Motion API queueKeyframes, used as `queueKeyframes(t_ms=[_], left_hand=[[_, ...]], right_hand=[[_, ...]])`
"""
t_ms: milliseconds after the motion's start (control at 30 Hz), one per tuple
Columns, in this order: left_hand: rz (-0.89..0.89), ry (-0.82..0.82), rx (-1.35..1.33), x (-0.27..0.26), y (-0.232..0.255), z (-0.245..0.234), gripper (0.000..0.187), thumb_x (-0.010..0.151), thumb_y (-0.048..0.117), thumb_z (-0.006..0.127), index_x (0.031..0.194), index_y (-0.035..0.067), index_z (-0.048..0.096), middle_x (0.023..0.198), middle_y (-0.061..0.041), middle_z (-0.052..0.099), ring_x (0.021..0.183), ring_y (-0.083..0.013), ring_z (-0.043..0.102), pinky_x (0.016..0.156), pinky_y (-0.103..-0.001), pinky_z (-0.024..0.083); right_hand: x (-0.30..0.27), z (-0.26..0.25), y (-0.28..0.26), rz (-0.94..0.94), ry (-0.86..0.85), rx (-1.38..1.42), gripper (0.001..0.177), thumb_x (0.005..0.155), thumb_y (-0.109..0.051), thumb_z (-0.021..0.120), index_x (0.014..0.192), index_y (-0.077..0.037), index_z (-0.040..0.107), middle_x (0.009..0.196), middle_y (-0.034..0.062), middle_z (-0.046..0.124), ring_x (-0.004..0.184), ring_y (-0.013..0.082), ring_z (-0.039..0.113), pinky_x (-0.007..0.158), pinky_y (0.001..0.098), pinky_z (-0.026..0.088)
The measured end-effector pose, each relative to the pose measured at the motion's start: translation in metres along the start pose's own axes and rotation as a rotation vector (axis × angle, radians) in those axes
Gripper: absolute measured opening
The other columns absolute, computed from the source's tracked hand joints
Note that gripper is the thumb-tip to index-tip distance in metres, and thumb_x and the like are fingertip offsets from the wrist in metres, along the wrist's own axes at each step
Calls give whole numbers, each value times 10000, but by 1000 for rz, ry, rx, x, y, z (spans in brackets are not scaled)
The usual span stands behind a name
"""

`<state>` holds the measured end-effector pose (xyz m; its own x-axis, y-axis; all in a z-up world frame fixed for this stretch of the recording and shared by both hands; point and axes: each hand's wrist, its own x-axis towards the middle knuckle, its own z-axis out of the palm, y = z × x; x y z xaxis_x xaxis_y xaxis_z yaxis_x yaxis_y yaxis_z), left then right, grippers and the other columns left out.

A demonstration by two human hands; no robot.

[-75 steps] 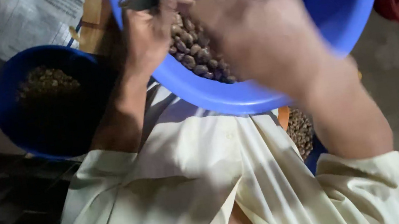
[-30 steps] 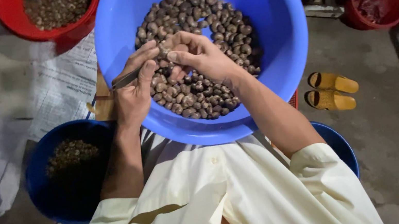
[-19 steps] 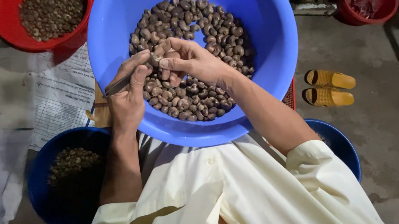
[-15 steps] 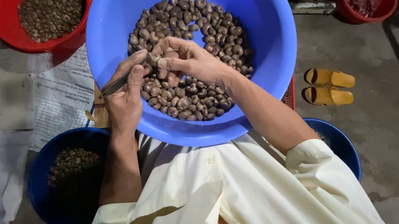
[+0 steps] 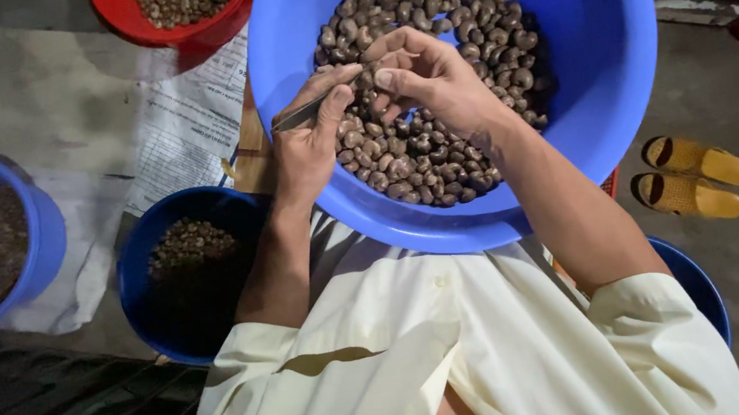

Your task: Shelling nuts manually using a small metal tool in a processing facility

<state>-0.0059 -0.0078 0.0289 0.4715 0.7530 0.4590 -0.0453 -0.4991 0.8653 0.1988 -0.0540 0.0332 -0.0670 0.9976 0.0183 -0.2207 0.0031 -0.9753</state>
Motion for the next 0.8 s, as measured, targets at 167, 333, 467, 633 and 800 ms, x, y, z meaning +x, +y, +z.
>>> queueKeyframes(t_ms=[167, 333, 467, 633, 800], left_hand=[[14, -23, -83, 0, 3, 0, 283, 1130, 235, 530, 1266, 45, 690, 1304, -107, 700, 1301, -240, 643, 1168, -350, 519], [-56, -7, -76, 1, 6, -1, 325, 1117, 297, 534, 1263, 59, 701, 1291, -87, 720, 1285, -221, 655, 1158, -340, 512], [-52, -12, -86, 0, 2, 0, 286, 1109, 262, 558, 1246, 62, 708, 1294, -99, 707, 1234, -228, 678, 1117, -324, 548], [-88, -8, -127, 0, 5, 0, 329, 1108, 331, 562, 1253, 75, 708, 1286, -82, 726, 1253, -210, 678, 1075, -330, 593], [-24, -46, -160, -3, -10, 3, 260, 1120, 200, 571, 1244, 13, 703, 1264, -151, 711, 1219, -251, 688, 1052, -337, 637]], right_hand=[[-2, -1, -1, -35, -18, -45, 277, 1031, -177, 643, 1271, -75, 547, 996, 48, 646, 904, 187, 737, 787, 296, 640], [-1, -3, 3, -62, -44, -37, 251, 1051, -115, 623, 1281, -69, 533, 1034, 50, 608, 915, 201, 733, 794, 302, 639], [1, -6, 11, -122, -48, -73, 251, 1058, -101, 616, 1284, -61, 514, 1014, 50, 617, 899, 187, 729, 778, 291, 636], [-6, -4, -3, -193, -60, -158, 222, 1069, -142, 620, 1235, -57, 501, 955, 25, 588, 817, 144, 656, 732, 281, 613], [-46, -3, -38, -487, 279, -632, 200, 1073, 35, 613, 1216, -30, 490, 1177, 183, 663, 1096, 292, 709, 943, 353, 588]])
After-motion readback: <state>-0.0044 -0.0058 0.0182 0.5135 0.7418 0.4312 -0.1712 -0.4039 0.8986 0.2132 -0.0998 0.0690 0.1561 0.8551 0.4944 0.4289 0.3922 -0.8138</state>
